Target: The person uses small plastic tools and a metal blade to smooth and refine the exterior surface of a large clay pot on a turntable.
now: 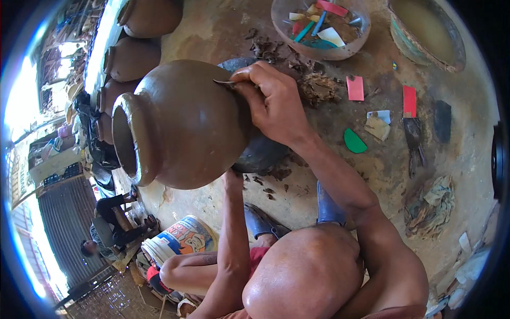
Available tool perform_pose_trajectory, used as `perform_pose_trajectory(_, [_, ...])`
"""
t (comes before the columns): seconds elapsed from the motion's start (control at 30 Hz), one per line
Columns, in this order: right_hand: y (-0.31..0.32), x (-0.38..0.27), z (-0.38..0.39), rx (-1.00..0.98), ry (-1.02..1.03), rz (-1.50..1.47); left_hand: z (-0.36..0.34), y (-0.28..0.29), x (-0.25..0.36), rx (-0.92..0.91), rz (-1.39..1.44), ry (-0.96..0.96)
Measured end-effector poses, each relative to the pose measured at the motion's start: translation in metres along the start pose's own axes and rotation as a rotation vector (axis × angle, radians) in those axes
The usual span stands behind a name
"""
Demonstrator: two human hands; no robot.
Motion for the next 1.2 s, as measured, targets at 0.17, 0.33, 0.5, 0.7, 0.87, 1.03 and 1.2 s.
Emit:
perform_pose_trajectory(0.17, [-0.029, -0.062, 0.000, 0.001, 0.068, -0.093, 0.009, 0.024, 0.014, -0.045, 0.211, 0.053])
perform_pose_trajectory(0.33, [-0.016, -0.071, 0.020, -0.005, 0.271, 0.031, 0.054, -0.003, -0.010, 0.030, 0.207, 0.180])
perform_pose_trajectory(0.5, [-0.008, -0.084, 0.046, -0.077, 0.352, 0.086, 0.067, -0.007, -0.027, -0.155, 0.351, 0.388])
perform_pose_trajectory(0.7, [0.003, -0.079, 0.011, -0.001, 0.325, 0.050, 0.033, 0.024, -0.021, 0.166, 0.177, 0.332])
perform_pose_trajectory(0.87, [-0.037, -0.044, -0.036, -0.064, 0.220, 0.049, 0.005, 0.041, -0.007, 0.164, 0.124, 0.229])
perform_pose_trajectory(1.03, [-0.025, -0.055, -0.020, -0.106, 0.263, 0.095, 0.037, 0.019, -0.040, 0.162, 0.117, 0.310])
perform_pose_trajectory(1.2, [-0.018, -0.094, 0.037, -0.111, 0.320, 0.064, 0.038, 0.014, -0.054, -0.173, 0.362, 0.344])
Point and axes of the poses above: each hand's wrist, its own z-axis away from the middle knuckle, its own y-axis out of the back of the hand, x = y × z, the point moved 6 cm from there along -z, towards the middle knuckle, and after that the axes turned 14 degrees about x, right-handed, at the moved point
